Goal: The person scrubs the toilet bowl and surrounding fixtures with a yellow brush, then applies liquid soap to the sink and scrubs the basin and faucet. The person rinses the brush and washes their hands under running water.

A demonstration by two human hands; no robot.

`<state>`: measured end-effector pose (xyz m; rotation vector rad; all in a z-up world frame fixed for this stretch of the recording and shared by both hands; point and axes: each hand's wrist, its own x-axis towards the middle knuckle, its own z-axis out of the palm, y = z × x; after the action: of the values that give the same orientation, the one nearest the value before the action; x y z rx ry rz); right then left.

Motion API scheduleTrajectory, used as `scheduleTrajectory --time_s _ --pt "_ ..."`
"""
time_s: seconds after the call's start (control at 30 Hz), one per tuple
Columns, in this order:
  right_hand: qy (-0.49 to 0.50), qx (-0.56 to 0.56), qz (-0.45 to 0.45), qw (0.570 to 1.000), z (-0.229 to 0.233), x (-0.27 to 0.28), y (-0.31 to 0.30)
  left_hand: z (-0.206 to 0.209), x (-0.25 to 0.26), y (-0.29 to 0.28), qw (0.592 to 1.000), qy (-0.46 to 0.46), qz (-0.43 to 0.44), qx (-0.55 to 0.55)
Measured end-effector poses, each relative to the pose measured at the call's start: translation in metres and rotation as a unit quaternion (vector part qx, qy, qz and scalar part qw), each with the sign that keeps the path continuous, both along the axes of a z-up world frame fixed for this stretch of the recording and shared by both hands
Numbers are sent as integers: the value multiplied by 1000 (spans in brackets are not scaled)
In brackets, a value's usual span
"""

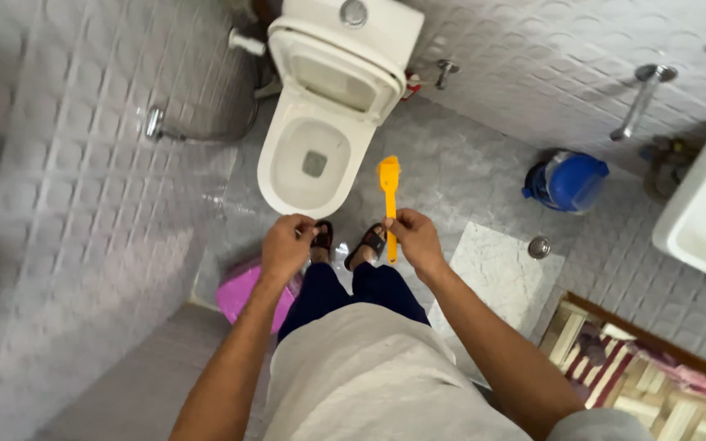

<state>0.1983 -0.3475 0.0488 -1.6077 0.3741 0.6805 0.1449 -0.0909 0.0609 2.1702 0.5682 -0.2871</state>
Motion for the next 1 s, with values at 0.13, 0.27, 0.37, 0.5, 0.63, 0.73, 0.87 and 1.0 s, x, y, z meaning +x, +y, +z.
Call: scheduleTrajectory --time_s 0.13,0.27,0.37,0.5,0.63,0.73,0.87,1.0 --pt "6 -11 -48 999 17 -20 2 2 9 -2 995 17 -94 4" --pt "18 -22 -128 991 27 -27 -10 6 41 -15 984 -10 -179 -4" --pt "-19 10 -207 978 24 -53 -28 8 54 -33 972 5 -237 -8" --pt "-20 61 -311 948 20 -71 -63 12 80 -72 949 16 -315 -11" --pt "-50 76 -397 913 11 -88 -115 11 96 -132 924 17 -383 -6" --pt "-52 50 -450 890 0 -103 -162 3 101 -189 908 7 -419 -19" --pt "-71 26 -498 864 -13 -121 -231 -6 104 -280 882 0 -471 -23" --pt "-55 -72 -504 859 -23 -140 -300 -15 101 -375 871 1 -490 -41"
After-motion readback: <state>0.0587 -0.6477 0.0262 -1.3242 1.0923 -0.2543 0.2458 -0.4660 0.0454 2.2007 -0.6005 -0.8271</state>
